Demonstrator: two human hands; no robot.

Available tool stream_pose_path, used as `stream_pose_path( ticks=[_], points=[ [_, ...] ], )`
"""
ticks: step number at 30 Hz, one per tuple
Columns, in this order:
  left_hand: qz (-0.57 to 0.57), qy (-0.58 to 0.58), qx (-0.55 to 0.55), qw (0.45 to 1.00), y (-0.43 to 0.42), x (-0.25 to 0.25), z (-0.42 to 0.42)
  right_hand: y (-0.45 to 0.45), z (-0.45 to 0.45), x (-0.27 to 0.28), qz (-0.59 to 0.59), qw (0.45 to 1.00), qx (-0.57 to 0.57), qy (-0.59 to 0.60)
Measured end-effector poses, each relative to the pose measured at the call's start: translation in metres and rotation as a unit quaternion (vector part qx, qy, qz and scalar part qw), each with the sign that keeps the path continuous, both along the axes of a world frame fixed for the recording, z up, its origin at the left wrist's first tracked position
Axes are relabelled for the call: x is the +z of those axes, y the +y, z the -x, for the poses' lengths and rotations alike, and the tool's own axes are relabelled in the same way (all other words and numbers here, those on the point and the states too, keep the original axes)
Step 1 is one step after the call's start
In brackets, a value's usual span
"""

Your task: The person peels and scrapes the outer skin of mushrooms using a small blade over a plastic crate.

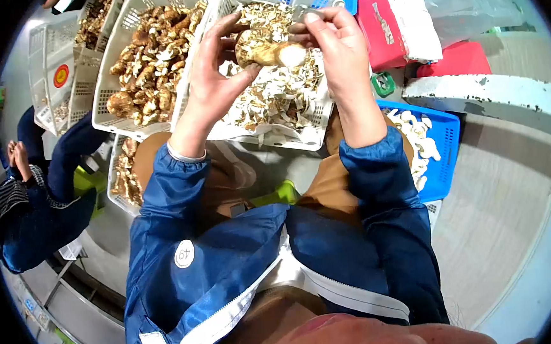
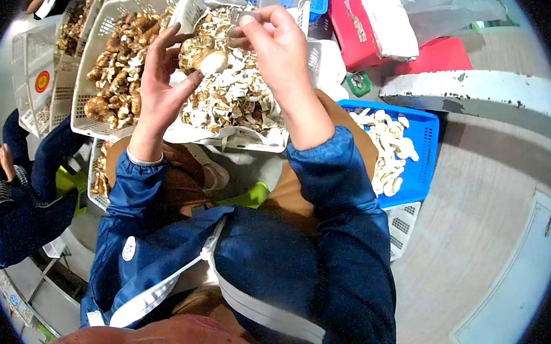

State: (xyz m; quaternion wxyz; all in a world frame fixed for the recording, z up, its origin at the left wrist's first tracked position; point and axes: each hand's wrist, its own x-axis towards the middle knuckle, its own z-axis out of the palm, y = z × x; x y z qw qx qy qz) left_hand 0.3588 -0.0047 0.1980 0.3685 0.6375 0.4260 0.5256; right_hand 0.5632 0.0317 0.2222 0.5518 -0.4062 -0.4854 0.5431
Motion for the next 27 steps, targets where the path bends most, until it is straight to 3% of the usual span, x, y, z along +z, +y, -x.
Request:
stream_pose_path(
  ticks=[2,7,10,12,14,15,16,17,21,23,27],
  points=[
    [0.021,0.101,0.041,0.994,0.006,-0.004,0.004,0.003,0.003,0.002,0.043,0.994,0.007,0.100],
    [-0.012,0.209,0.052,0.977,0.010,-0.014,0.012,0.001,0.019,0.005,0.017,0.985,0.023,0.170],
    [0.031,0.092,0.024,0.995,0.008,-0.024,0.010,0.001,0.027,-0.004,-0.015,0.986,0.042,0.161],
    [0.134,-0.013,-0.031,0.990,0.003,-0.024,0.007,-0.003,0.030,-0.007,0.012,0.986,0.000,0.164],
    [0.149,-0.001,-0.080,0.986,0.000,-0.021,0.009,-0.006,0.038,0.002,-0.002,0.996,-0.066,0.063],
    [0.181,-0.074,-0.099,0.976,-0.003,-0.024,0.008,-0.008,0.039,0.016,0.038,0.994,-0.069,0.076],
    [0.135,-0.056,-0.078,0.986,-0.002,-0.031,0.006,-0.009,0.040,0.027,0.079,0.990,-0.073,0.090],
    [0.169,-0.004,-0.085,0.982,-0.005,-0.031,0.010,-0.009,0.038,0.028,0.079,0.987,-0.074,0.118],
    [0.216,-0.025,-0.086,0.972,-0.010,-0.039,0.005,-0.010,0.036,0.027,0.102,0.983,-0.066,0.137],
    [0.234,-0.091,-0.105,0.962,-0.011,-0.037,0.000,-0.009,0.035,0.028,0.099,0.985,-0.050,0.132],
    [0.208,-0.053,-0.119,0.969,-0.008,-0.036,-0.002,-0.005,0.028,0.023,0.122,0.973,-0.064,0.184]
  ],
)
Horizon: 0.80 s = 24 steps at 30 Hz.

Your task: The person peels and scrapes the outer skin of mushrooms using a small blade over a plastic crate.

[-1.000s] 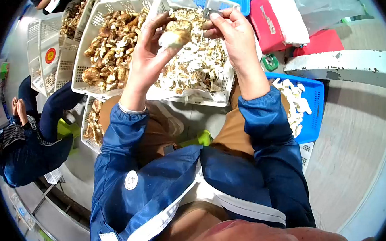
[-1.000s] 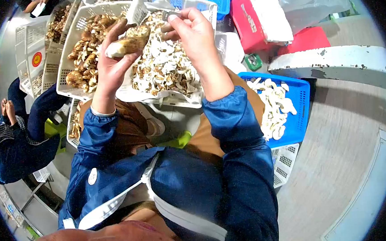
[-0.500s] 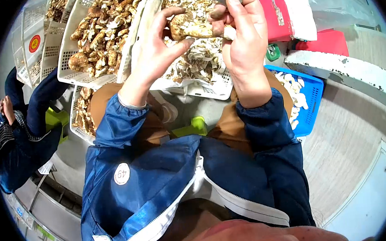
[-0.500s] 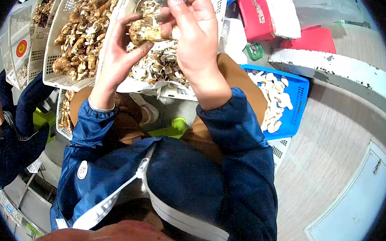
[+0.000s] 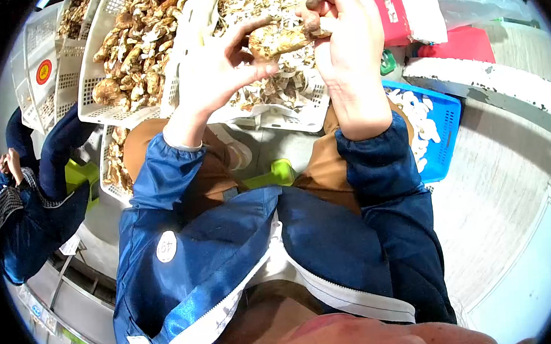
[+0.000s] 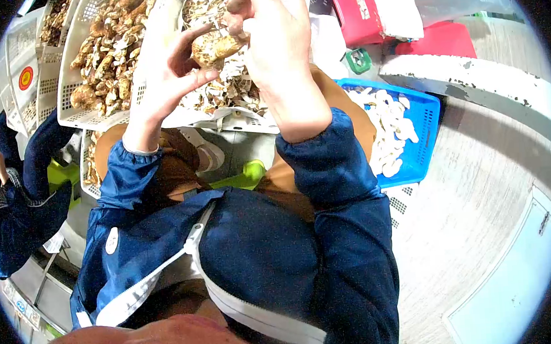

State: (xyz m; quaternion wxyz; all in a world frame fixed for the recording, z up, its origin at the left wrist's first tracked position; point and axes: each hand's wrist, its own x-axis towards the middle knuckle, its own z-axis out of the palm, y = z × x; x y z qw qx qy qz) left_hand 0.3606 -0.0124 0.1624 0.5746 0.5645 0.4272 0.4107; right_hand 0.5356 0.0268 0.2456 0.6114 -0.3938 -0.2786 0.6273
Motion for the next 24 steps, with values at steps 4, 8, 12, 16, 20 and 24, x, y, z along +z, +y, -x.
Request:
stream_pose_path(
  ticks=[4,8,12,16,20,24],
  points=[
    [-0.094,0.026,0.012,0.995,-0.003,-0.002,-0.016,-0.004,-0.003,0.001,-0.003,0.999,0.013,-0.043],
    [-0.064,0.006,0.003,0.998,0.000,-0.018,-0.011,-0.005,0.002,-0.005,-0.001,0.999,0.028,-0.039],
    [0.177,-0.248,0.026,0.952,-0.002,-0.007,0.000,0.006,-0.008,0.007,-0.079,0.997,-0.005,0.010],
    [0.137,-0.321,0.009,0.937,0.007,0.001,0.010,0.009,-0.029,0.004,-0.083,0.986,0.007,-0.142],
    [0.090,-0.284,0.017,0.954,0.012,-0.006,0.022,0.003,-0.027,0.004,-0.066,0.973,0.069,-0.212],
    [0.062,-0.248,0.048,0.965,0.010,0.014,0.013,-0.004,-0.023,0.016,-0.037,0.970,0.075,-0.228]
  ],
)
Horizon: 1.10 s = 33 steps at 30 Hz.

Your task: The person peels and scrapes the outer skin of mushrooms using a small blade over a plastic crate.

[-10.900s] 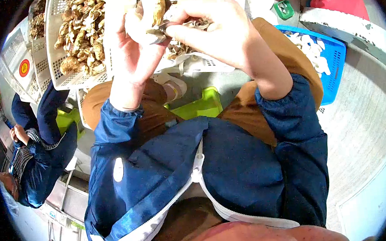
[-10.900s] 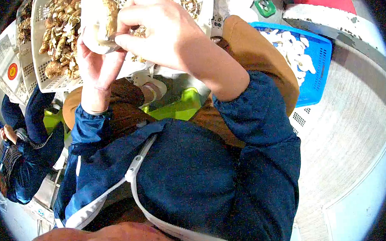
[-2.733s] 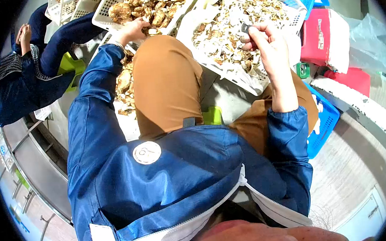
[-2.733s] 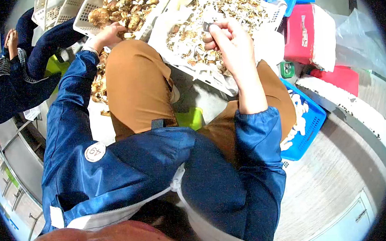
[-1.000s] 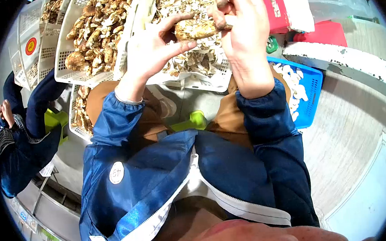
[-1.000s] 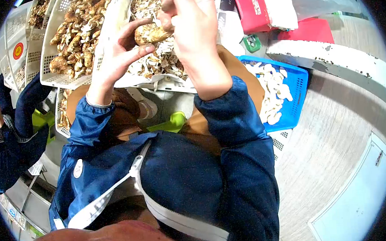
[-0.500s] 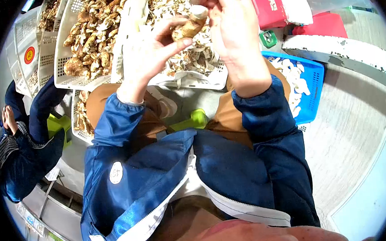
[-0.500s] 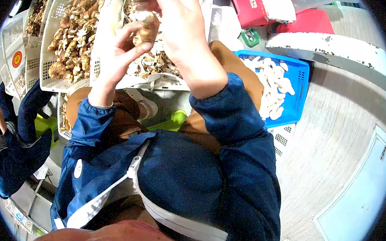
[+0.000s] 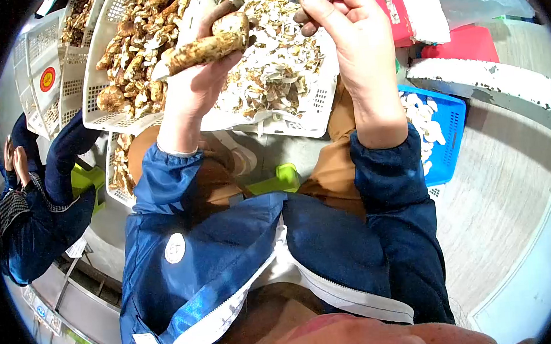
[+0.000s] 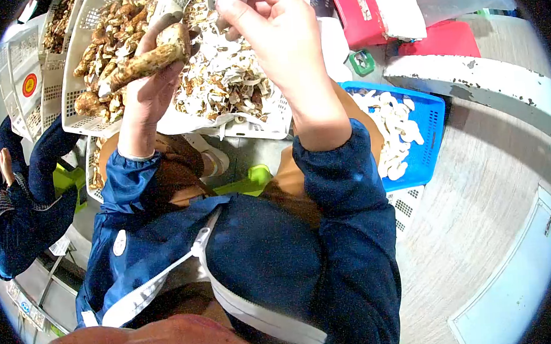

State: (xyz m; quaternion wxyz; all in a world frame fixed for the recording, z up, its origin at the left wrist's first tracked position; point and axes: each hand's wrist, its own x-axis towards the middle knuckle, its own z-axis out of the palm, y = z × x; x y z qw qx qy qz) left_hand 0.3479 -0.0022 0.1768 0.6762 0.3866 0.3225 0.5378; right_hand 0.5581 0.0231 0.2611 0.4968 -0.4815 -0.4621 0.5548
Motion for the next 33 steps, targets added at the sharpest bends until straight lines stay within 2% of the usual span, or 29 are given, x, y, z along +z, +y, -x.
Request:
stream_pose_path(
  ticks=[3,4,5,7,8,10,13,14,17,18,22,25,29,33],
  points=[
    [-0.117,0.158,0.025,0.980,0.004,-0.006,0.005,0.003,-0.006,-0.022,-0.075,0.996,0.041,-0.029],
    [-0.115,0.170,0.037,0.978,0.003,-0.005,0.005,-0.002,-0.003,-0.017,-0.069,0.995,0.038,-0.054],
    [-0.113,0.181,0.049,0.976,0.000,-0.003,0.004,-0.003,-0.003,-0.022,-0.120,0.989,0.045,-0.074],
    [-0.110,0.206,0.066,0.970,-0.002,-0.002,0.004,-0.009,0.002,-0.020,-0.095,0.984,0.037,-0.143],
    [-0.108,0.219,0.071,0.967,-0.002,-0.002,0.004,-0.009,0.003,-0.028,-0.113,0.986,0.062,-0.108],
    [-0.108,0.240,0.067,0.962,-0.003,0.001,0.005,-0.013,0.008,-0.026,-0.118,0.979,0.075,-0.150],
    [-0.096,0.172,0.070,0.978,-0.005,-0.002,0.001,-0.013,0.011,-0.028,-0.160,0.965,0.080,-0.189],
    [-0.088,0.112,0.078,0.987,-0.005,-0.008,0.002,-0.012,0.011,-0.030,-0.169,0.963,0.082,-0.193],
    [-0.130,0.186,0.081,0.971,-0.004,-0.007,-0.001,-0.009,0.016,-0.044,-0.243,0.951,0.071,-0.177],
    [-0.133,0.089,0.081,0.984,-0.004,-0.012,-0.005,-0.010,0.016,-0.041,-0.249,0.945,0.070,-0.200],
    [-0.109,0.067,0.068,0.989,-0.008,-0.012,-0.008,-0.013,0.017,-0.041,-0.244,0.947,0.073,-0.198],
    [-0.113,0.130,0.079,0.982,-0.009,-0.010,-0.009,-0.015,0.019,-0.037,-0.235,0.949,0.070,-0.198],
    [-0.163,0.153,0.087,0.971,-0.009,-0.016,-0.010,-0.015,0.020,-0.042,-0.276,0.932,0.048,-0.229],
    [-0.147,0.156,0.087,0.973,-0.011,-0.014,-0.011,-0.018,0.024,-0.045,-0.292,0.925,0.020,-0.242]
  ],
)
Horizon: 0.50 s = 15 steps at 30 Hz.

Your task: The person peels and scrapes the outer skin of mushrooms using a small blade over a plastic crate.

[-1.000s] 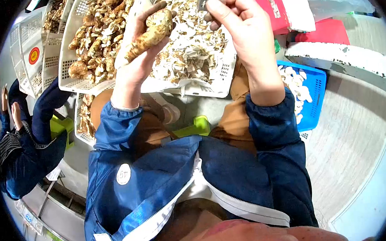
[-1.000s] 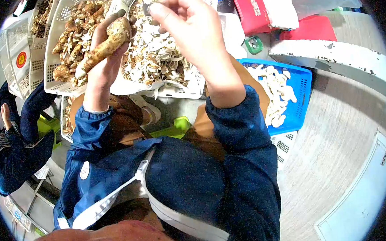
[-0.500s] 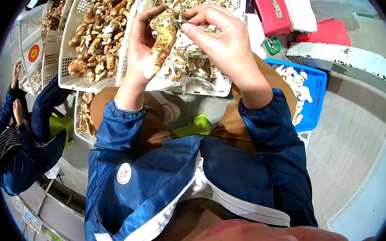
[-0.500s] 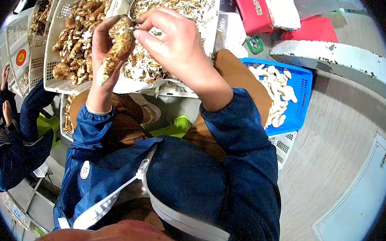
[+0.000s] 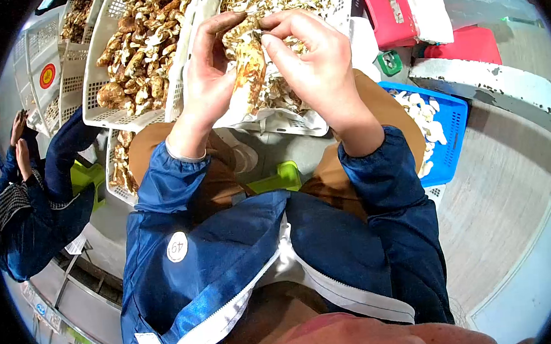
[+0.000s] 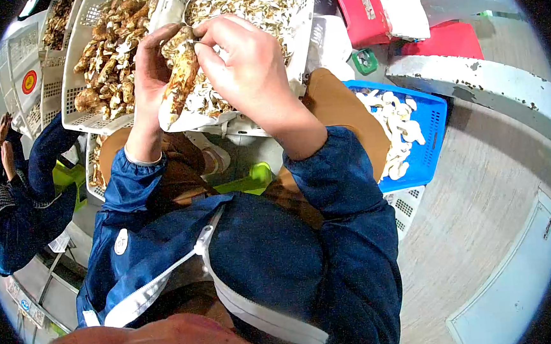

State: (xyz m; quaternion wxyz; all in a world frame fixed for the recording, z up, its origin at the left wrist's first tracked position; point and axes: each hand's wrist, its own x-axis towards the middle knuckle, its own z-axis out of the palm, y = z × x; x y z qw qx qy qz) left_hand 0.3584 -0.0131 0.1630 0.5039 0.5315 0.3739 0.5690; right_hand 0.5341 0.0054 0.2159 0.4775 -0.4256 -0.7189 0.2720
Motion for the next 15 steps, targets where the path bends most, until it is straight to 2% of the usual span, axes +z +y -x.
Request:
stream_pose_path(
  ticks=[2,3,6,13,14,15],
  points=[
    [0.023,-0.035,-0.008,0.999,0.000,0.000,0.000,-0.001,0.001,-0.001,-0.004,1.000,-0.002,0.015],
    [0.035,-0.052,-0.012,0.998,0.000,0.000,0.000,-0.001,-0.001,-0.003,0.031,0.999,0.002,0.026],
    [0.041,-0.051,-0.019,0.998,0.001,-0.001,0.003,-0.001,-0.001,-0.003,0.039,0.999,-0.007,0.025],
    [0.106,-0.046,-0.027,0.993,-0.002,0.015,0.004,0.006,-0.012,-0.005,0.220,0.962,0.050,0.157],
    [0.117,-0.032,-0.024,0.992,-0.001,0.014,0.003,0.007,-0.014,-0.007,0.203,0.967,0.057,0.139],
    [0.107,-0.091,-0.035,0.989,0.000,0.009,0.003,0.008,-0.015,-0.009,0.187,0.973,0.063,0.121]
  ],
)
